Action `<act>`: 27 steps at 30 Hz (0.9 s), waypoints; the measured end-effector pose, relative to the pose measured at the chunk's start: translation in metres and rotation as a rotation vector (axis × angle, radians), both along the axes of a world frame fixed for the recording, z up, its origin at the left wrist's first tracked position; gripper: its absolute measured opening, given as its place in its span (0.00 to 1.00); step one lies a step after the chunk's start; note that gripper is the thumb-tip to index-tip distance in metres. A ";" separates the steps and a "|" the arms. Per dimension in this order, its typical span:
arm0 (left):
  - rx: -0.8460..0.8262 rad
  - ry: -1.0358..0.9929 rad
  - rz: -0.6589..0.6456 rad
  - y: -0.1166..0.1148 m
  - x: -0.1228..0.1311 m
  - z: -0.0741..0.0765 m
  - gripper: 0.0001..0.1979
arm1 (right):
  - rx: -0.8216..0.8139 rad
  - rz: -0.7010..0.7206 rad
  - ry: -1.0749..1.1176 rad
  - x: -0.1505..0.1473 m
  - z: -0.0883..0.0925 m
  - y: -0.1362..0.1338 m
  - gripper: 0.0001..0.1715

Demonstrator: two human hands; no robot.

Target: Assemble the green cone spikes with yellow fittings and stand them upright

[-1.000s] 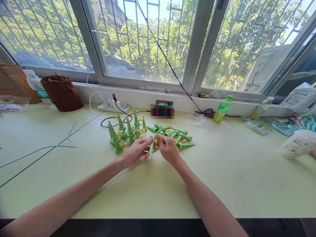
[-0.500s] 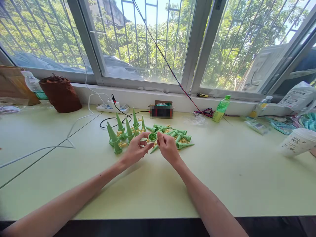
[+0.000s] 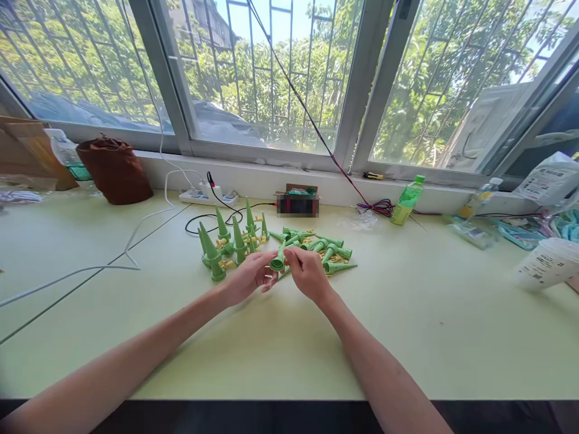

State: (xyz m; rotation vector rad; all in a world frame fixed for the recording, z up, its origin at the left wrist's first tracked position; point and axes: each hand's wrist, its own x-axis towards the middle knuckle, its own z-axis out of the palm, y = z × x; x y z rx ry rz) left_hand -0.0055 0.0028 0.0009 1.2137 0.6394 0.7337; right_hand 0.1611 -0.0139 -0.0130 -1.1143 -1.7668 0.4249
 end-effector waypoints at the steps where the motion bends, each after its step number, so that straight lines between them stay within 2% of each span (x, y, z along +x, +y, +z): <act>1: 0.055 0.015 0.002 0.000 0.000 0.000 0.19 | -0.008 -0.003 0.012 0.000 0.000 0.000 0.26; 5: 0.251 0.098 0.012 -0.001 -0.002 0.000 0.18 | -0.025 -0.026 0.031 0.000 0.000 0.002 0.27; 8: 0.327 0.145 0.026 -0.001 -0.002 -0.001 0.18 | -0.023 -0.042 0.019 -0.001 -0.001 0.002 0.27; 16: 0.392 0.128 0.040 0.002 -0.001 -0.006 0.22 | 0.005 -0.061 -0.004 -0.002 0.000 0.003 0.28; 21: 0.389 0.104 0.093 0.002 0.000 -0.005 0.23 | 0.001 -0.081 -0.014 -0.002 -0.001 0.002 0.28; 27: 0.343 0.064 0.134 0.004 0.000 -0.006 0.20 | 0.008 -0.006 -0.056 -0.005 -0.002 -0.001 0.26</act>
